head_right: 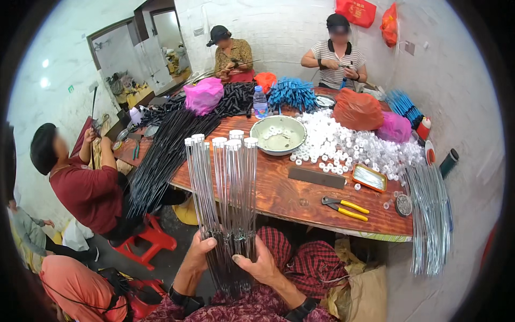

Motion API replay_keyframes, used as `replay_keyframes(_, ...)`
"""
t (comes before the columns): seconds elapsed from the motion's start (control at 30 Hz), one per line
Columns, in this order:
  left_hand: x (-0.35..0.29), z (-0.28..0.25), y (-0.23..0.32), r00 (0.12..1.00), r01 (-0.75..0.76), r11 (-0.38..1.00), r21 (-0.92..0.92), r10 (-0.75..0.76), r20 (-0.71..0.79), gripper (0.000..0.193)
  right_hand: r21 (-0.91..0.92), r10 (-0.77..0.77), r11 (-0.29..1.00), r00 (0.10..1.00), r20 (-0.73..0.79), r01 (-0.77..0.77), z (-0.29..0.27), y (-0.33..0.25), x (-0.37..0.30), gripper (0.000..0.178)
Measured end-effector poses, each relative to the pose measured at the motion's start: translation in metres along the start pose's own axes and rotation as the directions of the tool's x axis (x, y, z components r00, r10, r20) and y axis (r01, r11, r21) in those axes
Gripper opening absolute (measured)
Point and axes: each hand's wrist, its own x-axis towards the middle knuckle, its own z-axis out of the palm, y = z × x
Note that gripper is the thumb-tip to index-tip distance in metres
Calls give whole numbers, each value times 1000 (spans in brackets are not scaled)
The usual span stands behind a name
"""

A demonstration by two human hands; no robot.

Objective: Assemble metal umbrella ribs and stretchers using pliers.

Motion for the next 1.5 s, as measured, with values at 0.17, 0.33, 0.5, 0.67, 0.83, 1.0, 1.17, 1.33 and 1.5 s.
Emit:
replay_keyframes(0.17, -1, 12, 3, 1000, -14, 999, 30, 14, 28, 58, -9, -13, 1000, 997, -73, 12, 8, -6, -8, 57)
replay_keyframes(0.33, -1, 16, -2, 998, -61, 994, 86, 64, -28, 65, -252, -111, 965, 986, -124, 77, 9, -5, -15, 49)
replay_keyframes(0.5, 0, 15, -2, 999, -43, 995, 92, 44, -8, 67, -204, -44, 979, 993, -108, 21, 10, -13, -19, 49)
replay_keyframes(0.67, -3, 24, 4, 999, -53, 997, 59, 54, -9, 58, -143, -31, 989, 999, -37, 25, 5, -11, -16, 51)
replay_keyframes(0.83, -4, 25, 5, 998, -53, 995, 90, 55, -25, 49, -7, -1, 1000, 999, 35, 1, 1, -9, -11, 55)
replay_keyframes(1.0, -4, 21, 6, 998, -46, 997, 57, 48, -34, 50, 43, 7, 999, 997, 77, -11, 0, -1, -5, 57)
replay_keyframes(1.17, 0, 8, 1, 999, -27, 999, 31, 26, 20, 56, 27, 34, 999, 995, 94, -37, 1, 0, -1, 67)
replay_keyframes(1.33, 5, 8, 3, 1000, -12, 995, 101, 10, 23, 75, -102, 16, 995, 999, 41, -12, 5, 2, 2, 54)
replay_keyframes(1.5, 6, 10, 3, 1000, -7, 974, 225, 3, 18, 79, -159, -10, 987, 999, 37, 16, 6, 9, 2, 53)
